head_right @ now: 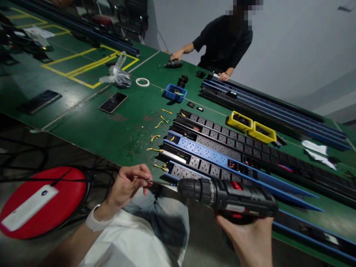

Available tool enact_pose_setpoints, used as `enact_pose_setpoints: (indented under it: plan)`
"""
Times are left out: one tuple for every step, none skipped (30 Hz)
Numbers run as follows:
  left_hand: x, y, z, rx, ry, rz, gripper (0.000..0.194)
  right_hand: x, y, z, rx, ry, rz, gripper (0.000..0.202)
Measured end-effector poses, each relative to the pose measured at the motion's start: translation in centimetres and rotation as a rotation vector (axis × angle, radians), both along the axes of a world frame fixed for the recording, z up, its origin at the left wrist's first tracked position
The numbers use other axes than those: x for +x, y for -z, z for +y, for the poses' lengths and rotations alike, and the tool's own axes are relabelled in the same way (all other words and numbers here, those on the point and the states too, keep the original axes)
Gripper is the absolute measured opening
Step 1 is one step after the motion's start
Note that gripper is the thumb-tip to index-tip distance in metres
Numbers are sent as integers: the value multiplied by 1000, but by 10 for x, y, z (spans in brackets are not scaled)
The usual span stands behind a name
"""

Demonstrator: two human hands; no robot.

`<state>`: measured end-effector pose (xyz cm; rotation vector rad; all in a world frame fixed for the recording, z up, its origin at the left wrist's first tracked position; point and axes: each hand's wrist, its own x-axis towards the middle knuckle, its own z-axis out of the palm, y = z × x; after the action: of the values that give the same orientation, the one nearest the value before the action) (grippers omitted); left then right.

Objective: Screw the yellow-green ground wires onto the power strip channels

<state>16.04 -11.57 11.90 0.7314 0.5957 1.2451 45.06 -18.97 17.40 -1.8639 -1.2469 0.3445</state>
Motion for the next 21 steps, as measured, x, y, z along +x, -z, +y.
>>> enact_pose_setpoints:
  plan:
    - [-2,-1,0,11,-8,40,13,0,0,0,4,1,-2,59]
    - [-4,-2,0,20,-16,73,13,0,0,0,3,2,-2,58]
    - [-5,-2,-1,26,-21,92,12,-1,0,-1,0,2,0,57]
    - [-6,-2,-1,34,-22,94,12,-1,0,-1,-1,3,3,56]
    - [-6,-2,-2,40,-21,80,11,-1,0,-1,-1,5,5,55]
    - [-5,-2,-2,42,-21,54,12,-2,0,0,-4,7,6,55]
    - [-4,-1,-3,42,-20,18,13,-2,0,1,-10,8,1,55]
    - [-2,-1,-4,37,-18,-22,15,-3,1,2,-16,5,-4,55]
    - [0,0,-4,27,-18,-63,18,-4,1,3,-21,0,-7,55]
    - [3,1,-5,11,-23,-99,20,-5,1,5,-28,-4,-9,54]
    - [5,3,-6,-9,-32,-127,23,-5,1,7,-33,-13,-15,53]
    - [7,5,-6,-28,-44,-146,24,-6,2,9,-37,-24,-22,51]
    - [8,7,-6,-45,-62,-152,24,-6,3,11,-38,-32,-33,49]
    - [10,9,-6,-56,-84,-144,24,-7,4,12,-40,-41,-48,48]
    - [10,11,-6,-59,-108,-126,22,-6,6,14,-38,-46,-63,47]
    - [10,14,-5,-55,-129,-102,21,-6,8,15,-30,-50,-73,48]
    - [10,16,-4,-48,-146,-78,20,-6,10,16,-20,-51,-78,51]
    - [10,19,-2,-40,-157,-58,19,-5,13,17,-18,-53,-77,53]
    - [10,21,-1,-35,-161,-45,19,-5,15,18,-20,-54,-74,55]
    - [9,24,1,-34,-157,-39,19,-5,17,19,-22,-55,-68,57]
    - [9,26,2,-34,-147,-37,19,-4,19,21,-28,-52,-61,58]
